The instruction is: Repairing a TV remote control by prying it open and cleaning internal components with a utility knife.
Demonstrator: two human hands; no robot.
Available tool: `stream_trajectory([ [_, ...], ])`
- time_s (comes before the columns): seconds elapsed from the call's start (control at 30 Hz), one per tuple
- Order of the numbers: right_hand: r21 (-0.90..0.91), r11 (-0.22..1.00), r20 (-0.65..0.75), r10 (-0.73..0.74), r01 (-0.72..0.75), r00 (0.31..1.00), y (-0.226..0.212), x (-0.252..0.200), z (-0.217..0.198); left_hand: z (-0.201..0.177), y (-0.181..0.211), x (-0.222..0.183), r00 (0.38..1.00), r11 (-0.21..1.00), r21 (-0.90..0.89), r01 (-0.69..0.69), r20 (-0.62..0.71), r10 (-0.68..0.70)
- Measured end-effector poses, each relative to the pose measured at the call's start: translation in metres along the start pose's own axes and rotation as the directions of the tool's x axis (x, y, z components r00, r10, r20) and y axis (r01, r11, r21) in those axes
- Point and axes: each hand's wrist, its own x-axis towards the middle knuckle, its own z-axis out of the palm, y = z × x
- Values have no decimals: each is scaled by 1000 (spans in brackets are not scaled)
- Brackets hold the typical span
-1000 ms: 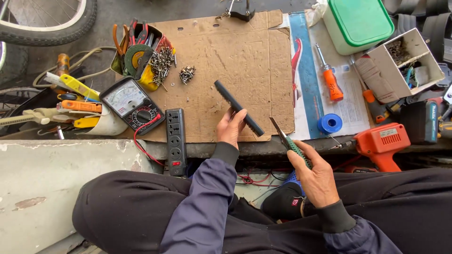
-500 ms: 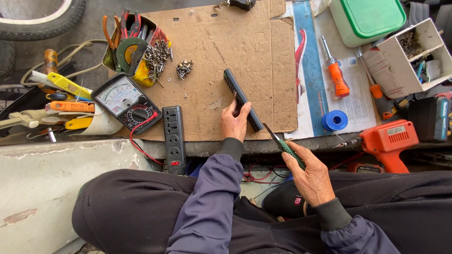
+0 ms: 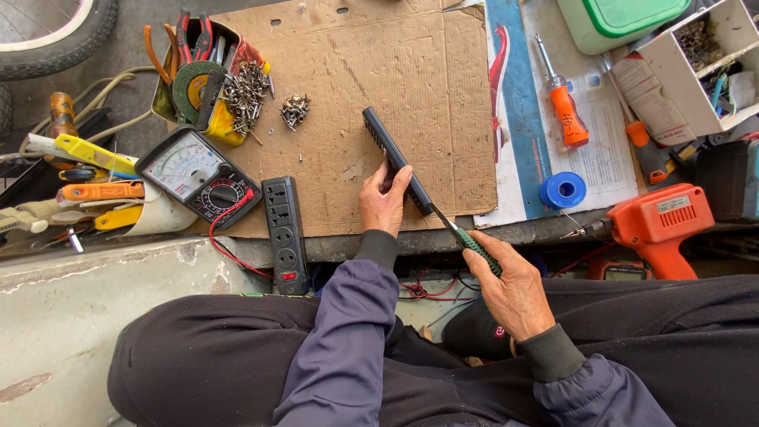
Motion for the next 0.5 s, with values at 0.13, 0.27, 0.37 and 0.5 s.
stream_trajectory([
  [0.13,-46,999,-6,-25,25,1000,7,3,2,0,-3,2,1000,1000,-14,0,10,0],
  [0.27,-220,969,-3,-115,111,993,1,-8,3,1,1,2,1000,1000,-22,-4,10,4],
  [0.37,-513,829,-19,-271,223,962,-5,-13,9,-2,9,0,1000,998,-61,7,20,-6],
  [0.5,-756,567,-44,-541,326,840,-1,-16,21,-9,31,-8,995,998,-57,37,91,-32],
])
